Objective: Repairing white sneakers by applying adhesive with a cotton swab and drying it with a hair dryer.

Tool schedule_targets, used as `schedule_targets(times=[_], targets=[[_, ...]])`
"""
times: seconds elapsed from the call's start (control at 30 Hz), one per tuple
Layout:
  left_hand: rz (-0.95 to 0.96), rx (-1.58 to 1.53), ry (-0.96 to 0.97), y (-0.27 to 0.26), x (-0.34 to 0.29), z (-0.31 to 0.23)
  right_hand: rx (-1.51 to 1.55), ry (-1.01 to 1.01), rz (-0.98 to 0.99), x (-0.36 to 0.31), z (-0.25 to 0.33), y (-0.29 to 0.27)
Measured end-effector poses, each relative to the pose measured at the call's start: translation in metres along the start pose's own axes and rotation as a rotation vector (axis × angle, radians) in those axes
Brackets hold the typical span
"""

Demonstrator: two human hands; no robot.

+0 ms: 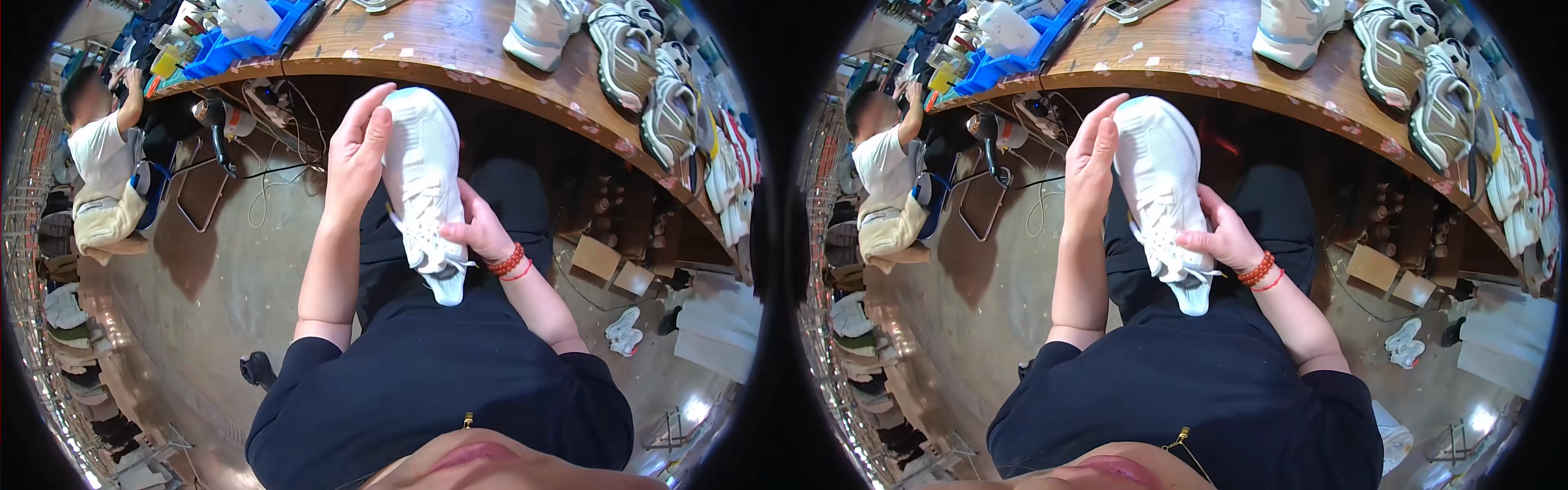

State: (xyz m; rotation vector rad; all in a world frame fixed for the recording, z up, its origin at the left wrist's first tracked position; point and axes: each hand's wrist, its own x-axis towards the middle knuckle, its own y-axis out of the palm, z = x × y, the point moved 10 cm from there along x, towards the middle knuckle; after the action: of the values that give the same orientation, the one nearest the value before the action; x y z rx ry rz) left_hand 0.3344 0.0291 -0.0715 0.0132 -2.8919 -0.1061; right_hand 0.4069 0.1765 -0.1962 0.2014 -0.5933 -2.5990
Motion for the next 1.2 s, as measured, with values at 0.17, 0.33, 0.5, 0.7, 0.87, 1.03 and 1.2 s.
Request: schedule_targets(times=[0.17,0.33,0.5,0.7,0.87,1.03,1.2], targets=[[0.067,-0.014,-0.08,-0.009,0.023,0.015,0.008,0.074,0.041,0.011,-0.009,0.0],[0.067,0.155,-0.04,-0.024,0.046,0.014,0.07,0.133,0.062,0.021,-0.02,-0.002],[0.039,0.2,-0.044,-0.032,0.056,0.016,0.086,0.171,0.112,0.03,-0.029,-0.001],[-0.002,0.183,-0.062,-0.037,0.055,0.009,0.088,0.206,0.175,0.039,-0.042,0.001],[-0.005,0.211,-0.064,-0.05,0.056,0.008,0.126,0.205,0.209,0.051,-0.043,0.006],[-0.067,0.143,-0.076,-0.067,0.055,0.032,0.141,0.282,0.206,0.067,-0.061,0.013],[-0.158,0.114,-0.145,-0.103,0.042,0.085,-0.282,0.331,0.187,0.092,-0.074,0.017]])
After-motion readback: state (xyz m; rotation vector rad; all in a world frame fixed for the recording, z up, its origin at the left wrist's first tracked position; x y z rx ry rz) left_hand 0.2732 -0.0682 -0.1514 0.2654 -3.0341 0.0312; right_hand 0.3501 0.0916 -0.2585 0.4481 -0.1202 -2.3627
